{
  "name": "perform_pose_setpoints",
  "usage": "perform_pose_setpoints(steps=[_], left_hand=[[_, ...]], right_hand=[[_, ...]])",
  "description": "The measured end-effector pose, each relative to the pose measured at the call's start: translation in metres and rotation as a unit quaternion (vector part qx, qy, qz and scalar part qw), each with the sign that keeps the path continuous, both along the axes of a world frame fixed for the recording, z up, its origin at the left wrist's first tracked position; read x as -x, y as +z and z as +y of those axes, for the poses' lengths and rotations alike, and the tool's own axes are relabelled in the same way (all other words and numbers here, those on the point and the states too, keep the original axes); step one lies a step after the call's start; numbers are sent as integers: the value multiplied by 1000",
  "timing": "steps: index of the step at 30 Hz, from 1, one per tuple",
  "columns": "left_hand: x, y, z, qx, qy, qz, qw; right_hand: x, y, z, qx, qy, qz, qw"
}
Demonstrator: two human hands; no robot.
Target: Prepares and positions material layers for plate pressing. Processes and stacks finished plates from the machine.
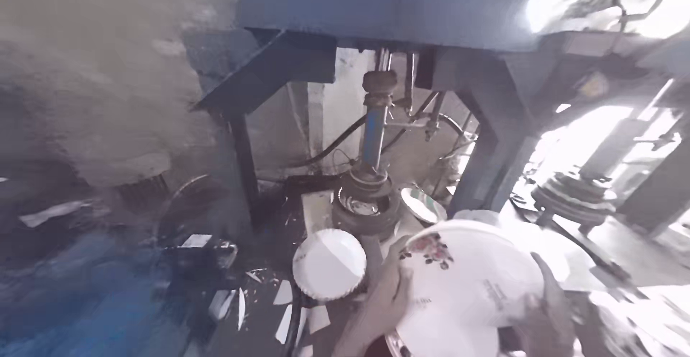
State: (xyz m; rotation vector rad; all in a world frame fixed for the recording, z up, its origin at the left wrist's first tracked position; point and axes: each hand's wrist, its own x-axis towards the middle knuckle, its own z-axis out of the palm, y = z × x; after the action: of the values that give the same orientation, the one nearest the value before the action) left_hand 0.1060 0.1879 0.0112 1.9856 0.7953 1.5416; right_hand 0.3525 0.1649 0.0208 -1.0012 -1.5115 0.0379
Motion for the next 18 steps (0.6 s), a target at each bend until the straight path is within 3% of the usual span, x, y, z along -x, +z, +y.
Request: perform_pose_setpoints(steps=[2, 5, 7, 11, 13, 15, 18], left_hand=[[-3, 1, 10, 7, 38, -40, 998], [-3, 12, 21, 87, 34, -60, 994], [0, 21, 23, 209, 50, -63, 975], [18, 15, 22, 302, 32, -110, 946], [34, 13, 11, 270, 78, -97, 955], [57, 8, -3, 177, 188, -87, 962], [109, 6, -17, 32, 391, -52, 918]], right_hand=[[-8, 23, 7, 99, 87, 5, 991], [-6, 46, 30, 261, 113, 37, 958], [-11, 45, 49, 308, 173, 16, 936], [-3, 32, 86, 369, 211, 54, 904], [5, 27, 105, 407, 154, 108, 894], [20, 21, 134, 425, 95, 119, 892], [57, 22, 177, 440, 78, 76, 891]])
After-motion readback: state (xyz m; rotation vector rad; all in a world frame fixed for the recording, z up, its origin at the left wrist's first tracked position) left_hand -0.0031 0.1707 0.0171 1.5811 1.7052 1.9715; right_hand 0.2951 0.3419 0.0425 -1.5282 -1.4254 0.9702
